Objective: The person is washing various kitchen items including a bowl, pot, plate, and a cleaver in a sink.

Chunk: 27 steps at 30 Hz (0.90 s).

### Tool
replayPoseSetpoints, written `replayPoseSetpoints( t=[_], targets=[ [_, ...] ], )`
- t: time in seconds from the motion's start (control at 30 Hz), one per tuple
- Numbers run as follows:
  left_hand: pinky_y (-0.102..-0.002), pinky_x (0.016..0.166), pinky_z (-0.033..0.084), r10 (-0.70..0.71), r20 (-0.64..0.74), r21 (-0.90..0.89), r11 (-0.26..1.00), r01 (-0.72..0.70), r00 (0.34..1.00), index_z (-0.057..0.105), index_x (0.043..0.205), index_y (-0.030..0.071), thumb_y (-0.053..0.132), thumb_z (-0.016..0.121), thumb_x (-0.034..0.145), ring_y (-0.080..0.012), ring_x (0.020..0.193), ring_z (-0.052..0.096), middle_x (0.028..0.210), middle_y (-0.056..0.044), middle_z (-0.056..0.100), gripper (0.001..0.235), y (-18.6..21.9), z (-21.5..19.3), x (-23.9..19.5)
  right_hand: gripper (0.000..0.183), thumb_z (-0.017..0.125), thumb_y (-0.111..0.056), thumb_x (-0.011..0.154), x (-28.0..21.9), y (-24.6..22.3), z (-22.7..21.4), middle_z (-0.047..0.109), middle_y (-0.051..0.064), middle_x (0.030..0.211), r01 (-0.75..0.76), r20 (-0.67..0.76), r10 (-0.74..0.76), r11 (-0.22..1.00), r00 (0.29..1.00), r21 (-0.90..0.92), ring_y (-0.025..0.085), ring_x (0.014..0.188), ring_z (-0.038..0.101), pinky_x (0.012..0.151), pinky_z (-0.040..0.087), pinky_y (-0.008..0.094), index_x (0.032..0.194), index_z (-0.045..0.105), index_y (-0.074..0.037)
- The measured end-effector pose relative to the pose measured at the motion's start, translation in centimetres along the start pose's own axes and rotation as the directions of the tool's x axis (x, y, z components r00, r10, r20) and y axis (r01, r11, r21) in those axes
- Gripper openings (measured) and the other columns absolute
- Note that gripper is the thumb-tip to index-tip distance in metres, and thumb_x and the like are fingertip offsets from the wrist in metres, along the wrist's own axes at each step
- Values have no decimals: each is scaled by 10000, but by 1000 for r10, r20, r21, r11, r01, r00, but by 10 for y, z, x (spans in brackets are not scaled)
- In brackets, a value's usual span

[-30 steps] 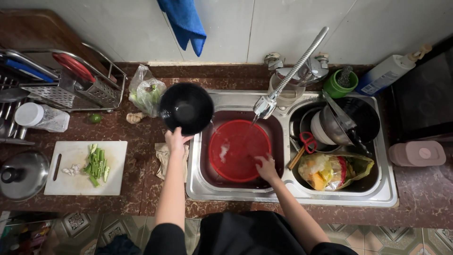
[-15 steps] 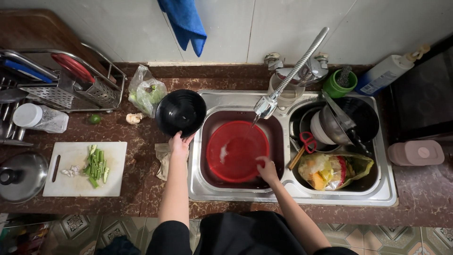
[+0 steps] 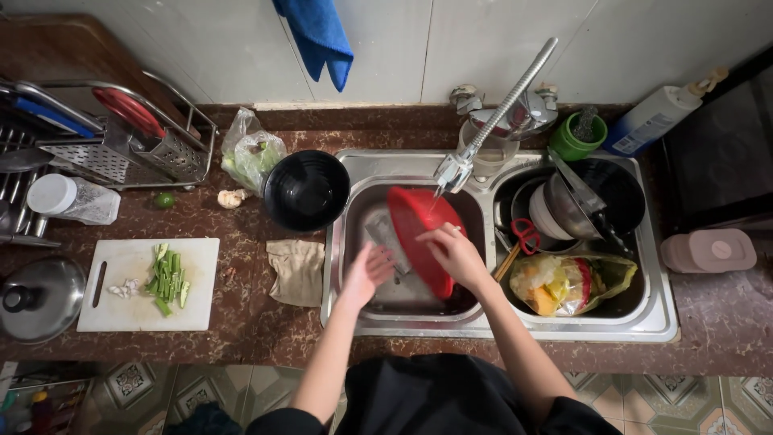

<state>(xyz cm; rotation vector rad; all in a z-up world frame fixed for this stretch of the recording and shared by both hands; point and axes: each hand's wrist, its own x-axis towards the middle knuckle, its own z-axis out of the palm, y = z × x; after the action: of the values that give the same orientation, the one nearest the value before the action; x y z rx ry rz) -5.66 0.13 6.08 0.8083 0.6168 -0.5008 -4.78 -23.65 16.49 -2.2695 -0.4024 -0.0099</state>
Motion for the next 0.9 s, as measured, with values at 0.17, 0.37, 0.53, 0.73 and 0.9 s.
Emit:
replayPoseSetpoints(
  t=[0.17,0.37,0.53,0.73,0.9],
  targets=[
    [-449,877,588,70,165,-128,991,-49,984,586,1311,74,475,669,920,-271,1099,692,1250,-137,698,566,-11,42,19,314,695,-29,802,-13,-1,7,666,51,1095,213,93,-197,951,976,-225,286,980,642,853,534,385,1054,787,-192],
    [-438,941,598,243,165,-310,933,-184,956,606,1284,75,319,711,944,-277,1126,693,1277,-152,682,431,-34,38,49,237,741,-78,837,-26,6,-2,641,82,1151,208,-59,-214,973,975,-101,304,1066,625,928,520,395,1063,762,-147],
    [-411,963,578,232,159,-542,833,-111,960,624,1293,88,337,693,980,-266,1114,682,1264,-139,682,407,-64,-3,77,267,623,-147,997,-40,57,8,605,117,1282,-176,-279,218,970,935,168,230,1092,652,916,571,355,1256,663,-99],
    [-377,981,575,228,43,-576,801,-162,973,607,1328,133,378,641,953,-182,1143,683,1323,-35,686,450,-78,-25,77,538,500,-411,1081,-46,90,23,537,137,1327,-359,403,632,-204,662,911,310,1273,573,1102,469,453,1464,391,-49],
    [-350,913,564,80,-99,-394,912,-113,992,569,1375,109,494,496,1046,-191,1095,664,1316,-47,678,511,-114,-74,122,522,583,-202,990,-37,53,27,587,46,1332,-332,351,495,-131,795,934,211,1232,587,1119,471,466,1475,412,-109]
  ],
)
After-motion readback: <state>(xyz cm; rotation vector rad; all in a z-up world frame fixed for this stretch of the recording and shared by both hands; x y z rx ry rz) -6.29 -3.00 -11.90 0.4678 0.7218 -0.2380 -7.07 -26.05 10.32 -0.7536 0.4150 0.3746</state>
